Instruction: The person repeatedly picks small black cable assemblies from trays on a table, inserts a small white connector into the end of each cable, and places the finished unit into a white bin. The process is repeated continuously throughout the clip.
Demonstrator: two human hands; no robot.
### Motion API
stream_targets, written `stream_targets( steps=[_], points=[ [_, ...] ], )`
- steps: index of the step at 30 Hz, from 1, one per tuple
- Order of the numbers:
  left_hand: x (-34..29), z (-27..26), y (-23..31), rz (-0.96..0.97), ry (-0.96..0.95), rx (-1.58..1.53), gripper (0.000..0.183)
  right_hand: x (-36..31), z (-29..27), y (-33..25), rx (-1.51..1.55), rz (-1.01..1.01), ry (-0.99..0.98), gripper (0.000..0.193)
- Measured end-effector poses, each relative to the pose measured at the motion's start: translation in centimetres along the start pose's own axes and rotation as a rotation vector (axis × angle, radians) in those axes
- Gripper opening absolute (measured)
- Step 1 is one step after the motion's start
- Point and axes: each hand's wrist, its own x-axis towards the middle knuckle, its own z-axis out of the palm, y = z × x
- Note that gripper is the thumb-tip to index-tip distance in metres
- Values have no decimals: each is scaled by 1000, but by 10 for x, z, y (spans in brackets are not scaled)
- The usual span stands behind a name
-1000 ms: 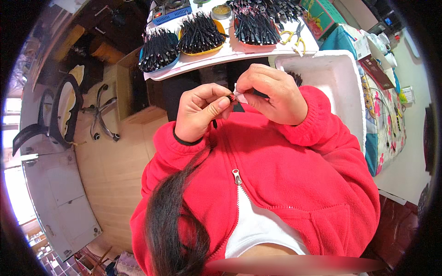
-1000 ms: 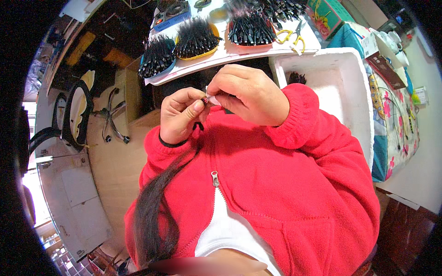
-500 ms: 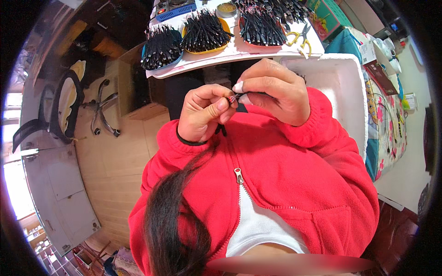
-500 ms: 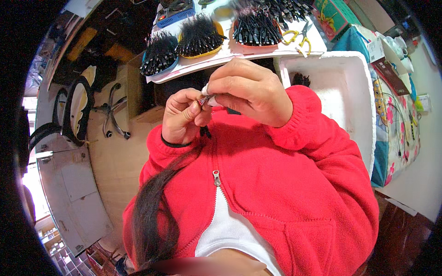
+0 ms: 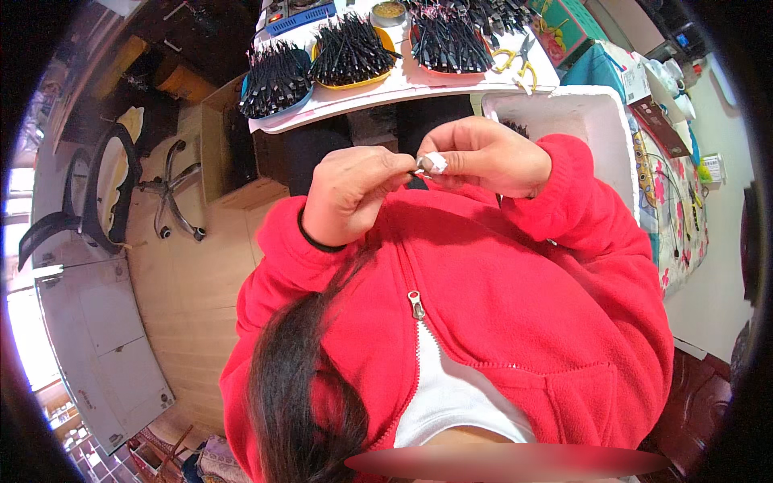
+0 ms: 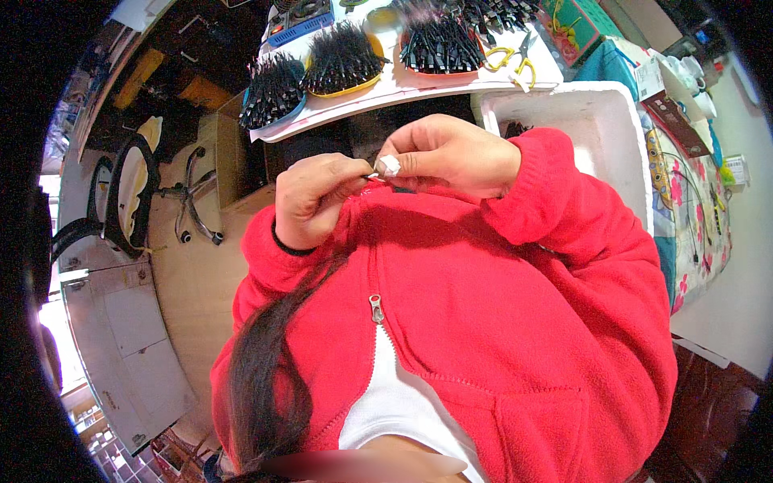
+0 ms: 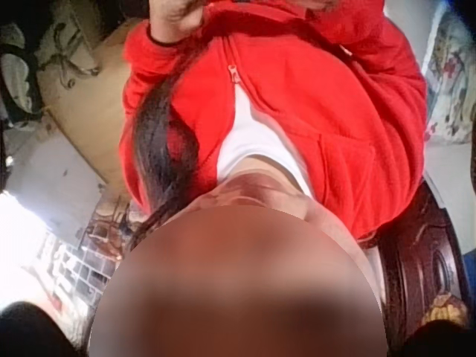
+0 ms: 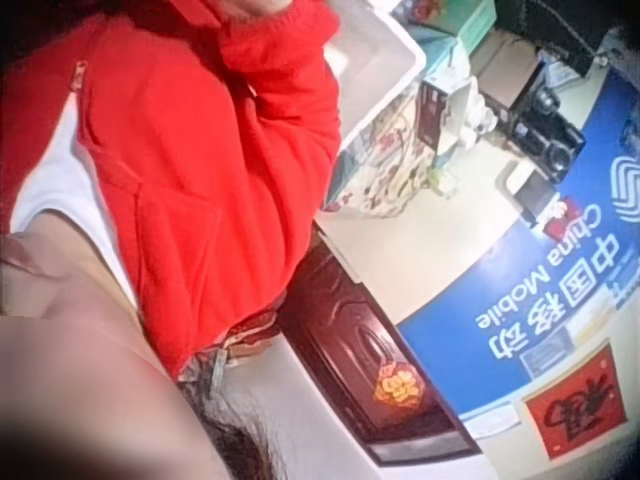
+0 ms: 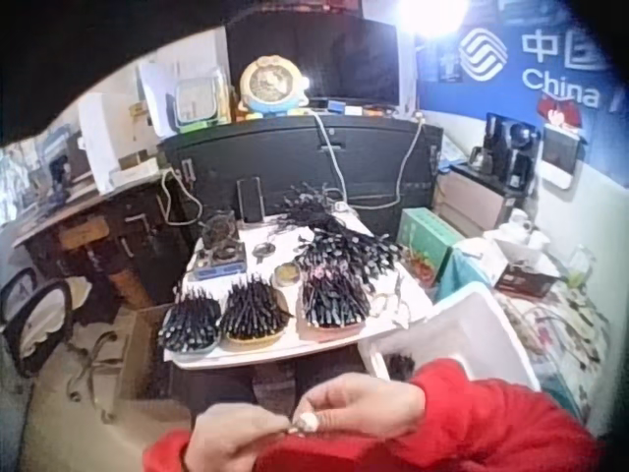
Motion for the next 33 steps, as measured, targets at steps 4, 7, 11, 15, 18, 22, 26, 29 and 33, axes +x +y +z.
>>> stream_targets(
  steps=[4,7,11,15,18,22,26,29,33],
  points=[
    [-9,4,3,-190,146,-203,15,-8,12,-3,-956,-611,416,17],
    [-13,6,2,-294,175,-372,14,-8,19,-4,-1214,-937,431,25],
    [-14,12,1,-322,197,-466,13,-2,24,-3,-1333,-1042,474,22],
    [-13,14,0,-185,226,-197,14,-3,25,2,-959,-623,445,11],
    [-15,14,0,-142,177,-27,16,-2,19,2,272,42,122,15],
    [-20,15,1,-389,259,-809,10,-6,17,4,-10,-220,81,18],
    [-18,21,-6,-431,210,-1390,14,1,14,0,-827,-872,369,16],
    [-15,28,-9,-476,167,-1597,16,9,12,-2,-990,-1115,378,22],
    [-12,33,-13,-509,138,-1698,16,12,9,-2,-1013,-1170,359,21]
  ],
)
